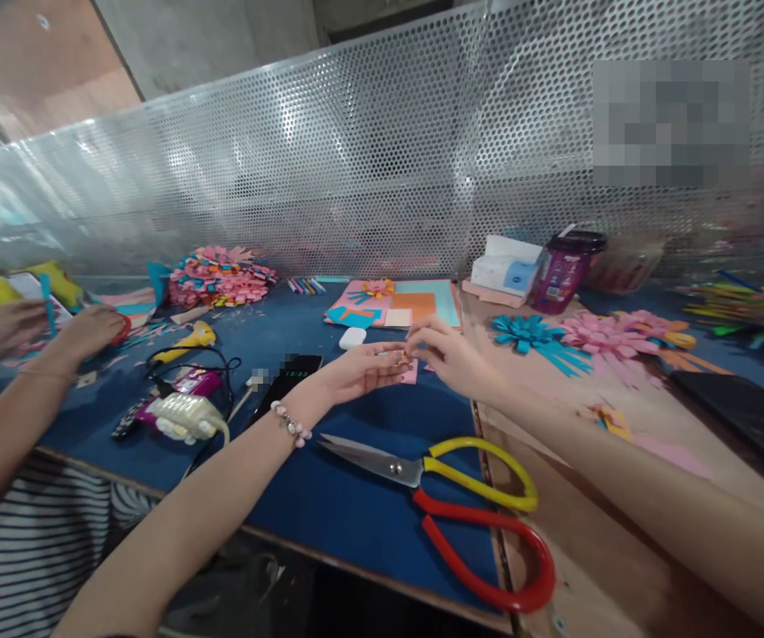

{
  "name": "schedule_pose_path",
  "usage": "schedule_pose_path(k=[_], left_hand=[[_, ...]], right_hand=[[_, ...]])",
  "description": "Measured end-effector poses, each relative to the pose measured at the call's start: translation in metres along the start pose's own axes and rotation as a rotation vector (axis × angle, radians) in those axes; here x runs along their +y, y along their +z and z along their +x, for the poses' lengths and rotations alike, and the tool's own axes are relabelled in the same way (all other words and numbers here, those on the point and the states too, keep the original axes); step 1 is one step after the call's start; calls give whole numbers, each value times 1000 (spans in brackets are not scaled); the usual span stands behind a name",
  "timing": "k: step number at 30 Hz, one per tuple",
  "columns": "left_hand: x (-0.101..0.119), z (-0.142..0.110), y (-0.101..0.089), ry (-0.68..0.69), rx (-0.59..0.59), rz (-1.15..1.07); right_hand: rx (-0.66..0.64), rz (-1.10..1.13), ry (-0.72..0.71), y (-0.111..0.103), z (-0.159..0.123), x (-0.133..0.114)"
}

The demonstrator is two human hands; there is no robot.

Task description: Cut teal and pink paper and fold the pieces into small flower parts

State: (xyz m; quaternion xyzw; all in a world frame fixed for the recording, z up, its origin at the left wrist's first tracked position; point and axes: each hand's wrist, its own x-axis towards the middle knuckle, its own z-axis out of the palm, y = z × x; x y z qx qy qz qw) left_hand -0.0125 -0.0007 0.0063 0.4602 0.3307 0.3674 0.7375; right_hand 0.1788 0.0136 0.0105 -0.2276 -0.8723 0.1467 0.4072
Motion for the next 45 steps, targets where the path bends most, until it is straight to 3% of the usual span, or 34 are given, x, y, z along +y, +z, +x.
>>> schedule_pose_path(k=[3, 7, 10, 17, 24, 27, 29, 32, 34, 41, 43, 45], left_hand=[[-2, 2, -4, 53, 35, -5], [-6, 6, -9, 173, 154, 63], [-8, 8, -10, 245, 242, 179], [-6, 4, -4, 329, 325, 274], [-3, -1, 1, 323, 287, 233], [-6, 1, 1, 342, 286, 482], [-9, 2, 0, 391, 278, 752], [-15, 3, -3, 415, 207, 1077], [-16, 3, -4, 401, 169, 1182], [-11, 5, -6, 429, 171, 1387], [-11, 5, -4, 444, 185, 1412], [-11, 5, -4, 468, 234, 1393]], right_hand=[[8, 22, 52, 0, -1, 0], [9, 74, 306, -1, -1, -5], [-29, 13, 402, 3, -2, -11], [-39, -125, 361, 18, -4, -20], [-51, -136, 268, 7, 2, -23], [-49, -151, 329, -8, 6, -9], [-66, -109, 503, -20, 7, 4], [-258, 65, 727, -37, 5, 22], [-338, 65, 799, -44, 2, 30], [-469, -15, 814, -47, -9, 45], [-426, -192, 766, -45, -8, 46], [-303, -437, 671, -41, -6, 43]])
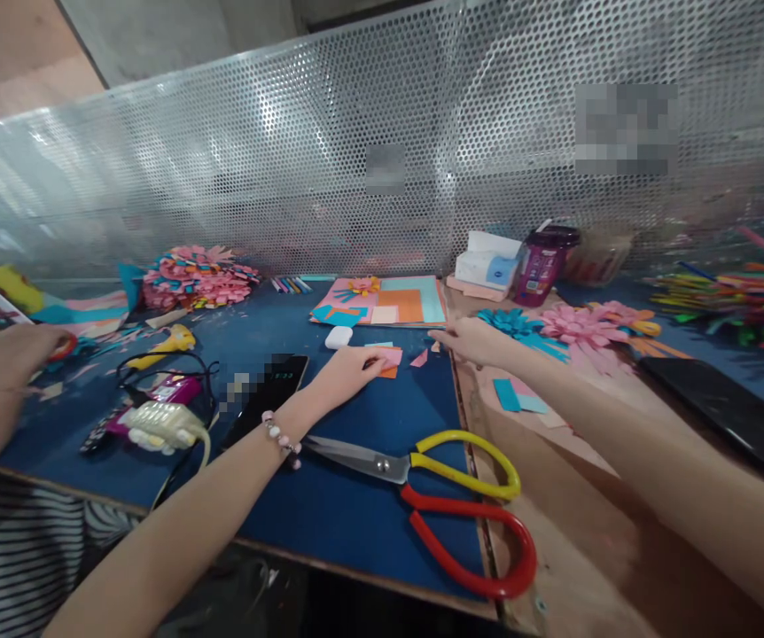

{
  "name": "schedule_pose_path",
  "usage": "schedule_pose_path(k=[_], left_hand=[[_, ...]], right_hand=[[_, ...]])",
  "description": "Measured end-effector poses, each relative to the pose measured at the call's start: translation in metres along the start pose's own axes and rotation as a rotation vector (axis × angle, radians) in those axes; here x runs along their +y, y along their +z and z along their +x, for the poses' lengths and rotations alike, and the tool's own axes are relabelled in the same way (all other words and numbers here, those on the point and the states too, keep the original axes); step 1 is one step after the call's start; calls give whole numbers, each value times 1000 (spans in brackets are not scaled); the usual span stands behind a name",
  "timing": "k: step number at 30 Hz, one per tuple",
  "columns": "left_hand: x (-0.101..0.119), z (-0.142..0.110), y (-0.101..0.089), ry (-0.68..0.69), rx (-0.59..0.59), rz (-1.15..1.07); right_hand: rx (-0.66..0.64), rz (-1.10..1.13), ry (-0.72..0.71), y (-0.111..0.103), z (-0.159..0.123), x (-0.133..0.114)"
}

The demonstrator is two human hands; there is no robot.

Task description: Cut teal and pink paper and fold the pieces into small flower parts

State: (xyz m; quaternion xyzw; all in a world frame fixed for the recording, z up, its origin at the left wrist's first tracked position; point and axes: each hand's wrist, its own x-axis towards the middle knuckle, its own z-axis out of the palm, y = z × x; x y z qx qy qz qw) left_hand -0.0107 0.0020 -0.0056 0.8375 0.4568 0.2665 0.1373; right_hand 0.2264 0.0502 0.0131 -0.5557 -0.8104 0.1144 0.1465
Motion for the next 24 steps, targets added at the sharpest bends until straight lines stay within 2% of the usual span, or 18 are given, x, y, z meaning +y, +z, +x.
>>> schedule_pose_path(k=[3, 6, 8, 10, 13, 16, 19, 24], left_hand=[[-1, 1, -1, -53, 148, -56], [-4, 4, -4, -116, 318, -187], [-5, 6, -6, -158, 379, -306], [-5, 8, -6, -174, 403, -401], [-3, 8, -6, -187, 410, -565], [-2, 7, -5, -232, 374, -780], [-4, 8, -3, -258, 325, -834], [-9, 7, -1, -271, 338, -787]], right_hand=[[288, -121, -107, 6, -2, -14], [361, -45, -292, 14, -6, -32], [350, 69, -375, 19, -10, -41], [271, 229, -392, 23, -13, -47], [151, 504, -283, 26, -14, -53], [112, 724, -127, 27, -15, -58], [116, 793, -97, 28, -17, -62], [231, 700, -286, 42, -20, -60]])
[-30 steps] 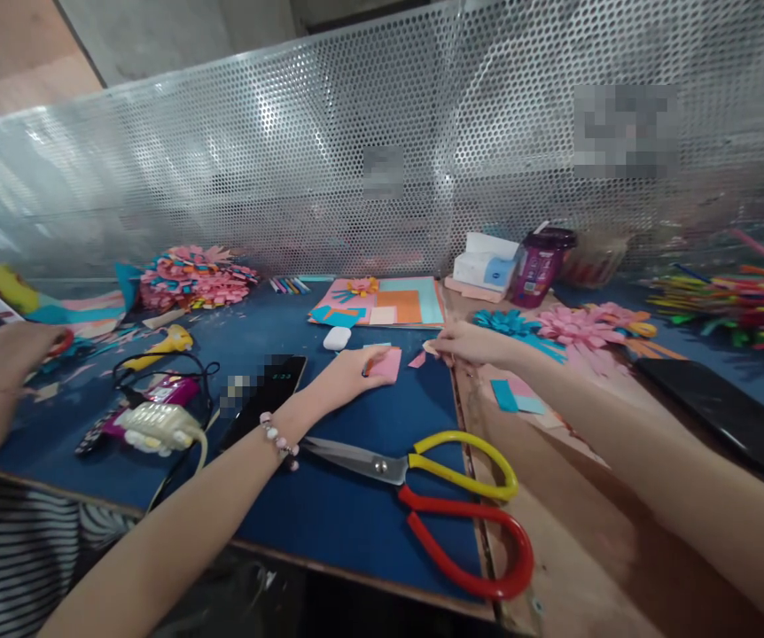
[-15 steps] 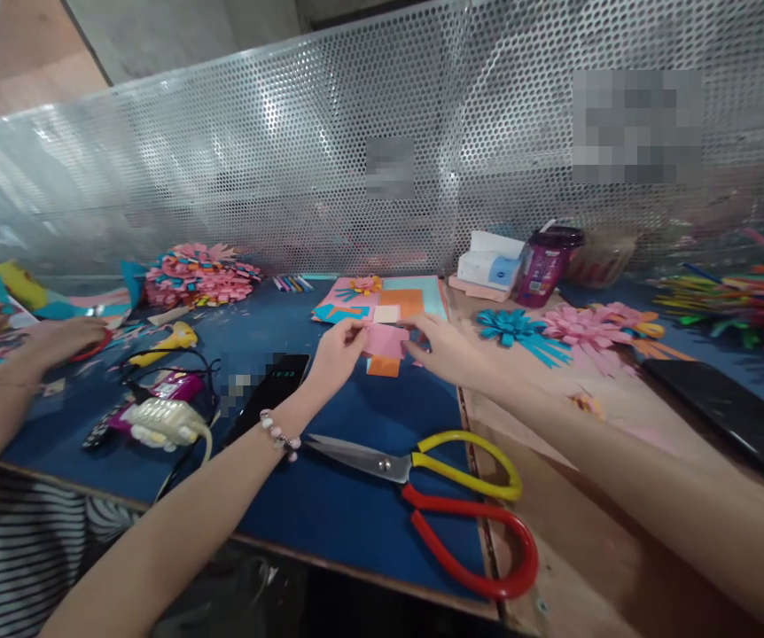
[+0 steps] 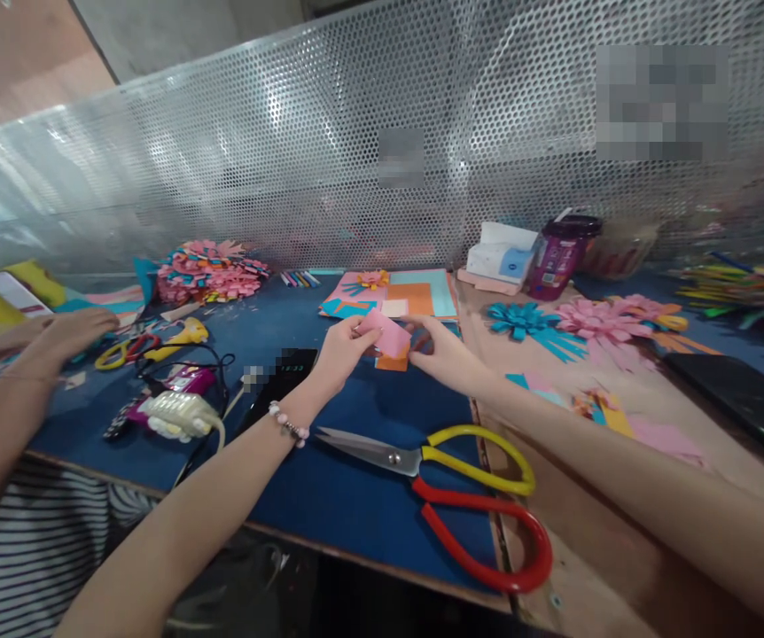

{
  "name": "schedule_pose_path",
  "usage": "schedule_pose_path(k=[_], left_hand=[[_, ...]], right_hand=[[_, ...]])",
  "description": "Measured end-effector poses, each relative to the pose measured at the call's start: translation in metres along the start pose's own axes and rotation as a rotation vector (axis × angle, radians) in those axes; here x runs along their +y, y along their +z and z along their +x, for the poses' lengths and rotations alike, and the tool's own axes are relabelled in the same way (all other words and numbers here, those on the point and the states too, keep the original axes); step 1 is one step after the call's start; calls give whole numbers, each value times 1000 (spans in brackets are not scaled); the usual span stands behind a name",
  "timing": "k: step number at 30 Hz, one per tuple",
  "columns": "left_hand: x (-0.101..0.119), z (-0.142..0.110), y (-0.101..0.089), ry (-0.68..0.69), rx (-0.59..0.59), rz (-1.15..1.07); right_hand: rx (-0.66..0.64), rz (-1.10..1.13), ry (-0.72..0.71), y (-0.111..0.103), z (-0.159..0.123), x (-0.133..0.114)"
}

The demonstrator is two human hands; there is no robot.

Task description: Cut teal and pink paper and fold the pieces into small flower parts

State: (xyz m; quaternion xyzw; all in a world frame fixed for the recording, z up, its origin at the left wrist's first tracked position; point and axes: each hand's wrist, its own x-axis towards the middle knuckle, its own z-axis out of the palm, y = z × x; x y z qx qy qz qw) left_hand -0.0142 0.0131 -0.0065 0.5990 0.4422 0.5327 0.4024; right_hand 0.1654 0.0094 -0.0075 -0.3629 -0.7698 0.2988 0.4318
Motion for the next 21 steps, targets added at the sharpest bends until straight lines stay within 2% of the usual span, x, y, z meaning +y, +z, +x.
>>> schedule_pose_path(k=[8, 16, 21], left_hand=[[7, -5, 4, 13, -100, -38], [10, -8, 6, -6, -163, -33], [13, -9, 6, 0, -215, -15]], right_hand=[[56, -122, -153, 9, -5, 3], [137, 44, -4, 10, -8, 1], [194, 21, 15, 10, -13, -2]])
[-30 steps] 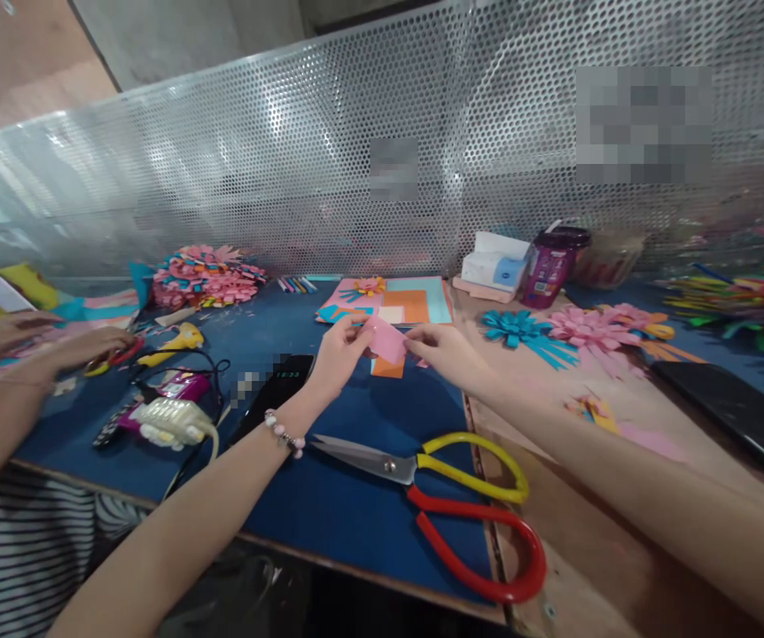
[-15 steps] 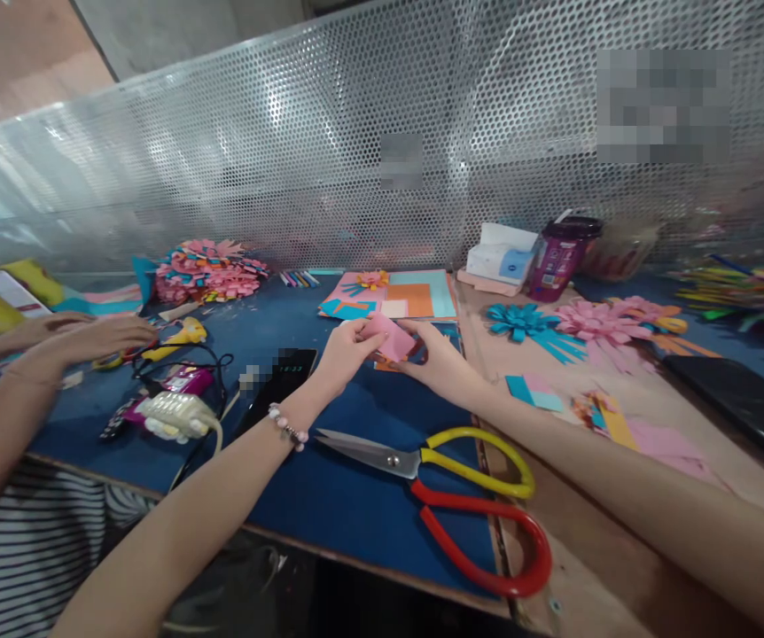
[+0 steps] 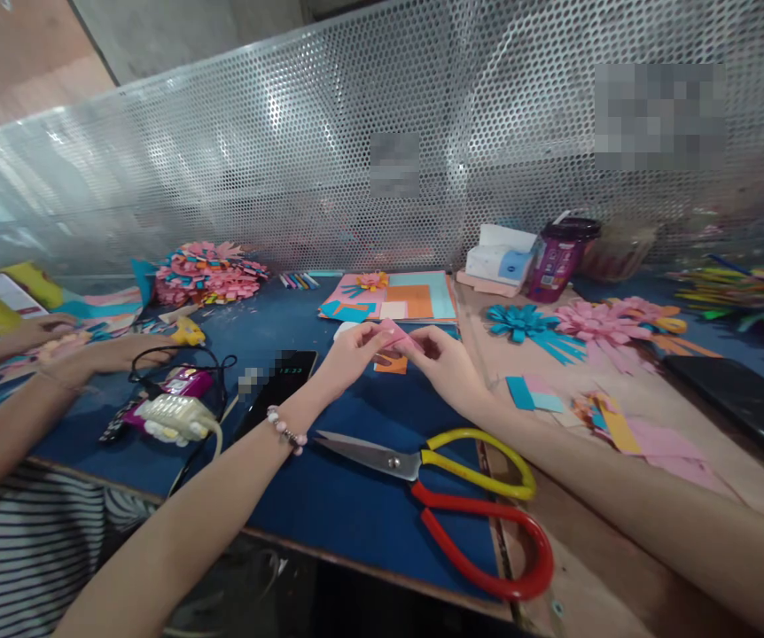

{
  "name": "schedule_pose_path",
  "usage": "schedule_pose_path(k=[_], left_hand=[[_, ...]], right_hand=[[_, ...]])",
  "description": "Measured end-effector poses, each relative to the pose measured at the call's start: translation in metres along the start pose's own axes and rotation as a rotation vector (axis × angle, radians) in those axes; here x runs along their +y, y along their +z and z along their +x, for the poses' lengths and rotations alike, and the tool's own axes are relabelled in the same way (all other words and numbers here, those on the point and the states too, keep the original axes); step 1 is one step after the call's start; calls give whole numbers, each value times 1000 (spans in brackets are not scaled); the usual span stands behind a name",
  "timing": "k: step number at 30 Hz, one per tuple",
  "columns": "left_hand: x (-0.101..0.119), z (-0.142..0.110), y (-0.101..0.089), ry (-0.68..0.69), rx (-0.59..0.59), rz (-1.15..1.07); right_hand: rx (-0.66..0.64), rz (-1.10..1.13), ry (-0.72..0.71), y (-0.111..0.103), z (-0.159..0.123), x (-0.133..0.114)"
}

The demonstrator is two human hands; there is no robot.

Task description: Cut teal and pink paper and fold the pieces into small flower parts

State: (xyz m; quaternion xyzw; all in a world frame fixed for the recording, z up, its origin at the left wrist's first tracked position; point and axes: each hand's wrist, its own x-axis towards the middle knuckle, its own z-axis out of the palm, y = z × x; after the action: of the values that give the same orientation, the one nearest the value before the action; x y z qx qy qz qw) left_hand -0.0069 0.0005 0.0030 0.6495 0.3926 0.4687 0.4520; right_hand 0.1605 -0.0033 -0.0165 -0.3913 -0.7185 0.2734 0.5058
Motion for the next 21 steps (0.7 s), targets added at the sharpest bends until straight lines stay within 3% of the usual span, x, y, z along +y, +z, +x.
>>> schedule_pose_path(k=[5, 11, 21], left_hand=[[-1, -1, -2, 13, -92, 75], [-4, -2, -2, 50, -47, 206], [6, -2, 1, 16, 55, 83]], right_hand=[[24, -41, 20, -2, -1, -4], [18, -49, 35, -3, -1, -5], [-13, 114, 45, 0, 0, -1]])
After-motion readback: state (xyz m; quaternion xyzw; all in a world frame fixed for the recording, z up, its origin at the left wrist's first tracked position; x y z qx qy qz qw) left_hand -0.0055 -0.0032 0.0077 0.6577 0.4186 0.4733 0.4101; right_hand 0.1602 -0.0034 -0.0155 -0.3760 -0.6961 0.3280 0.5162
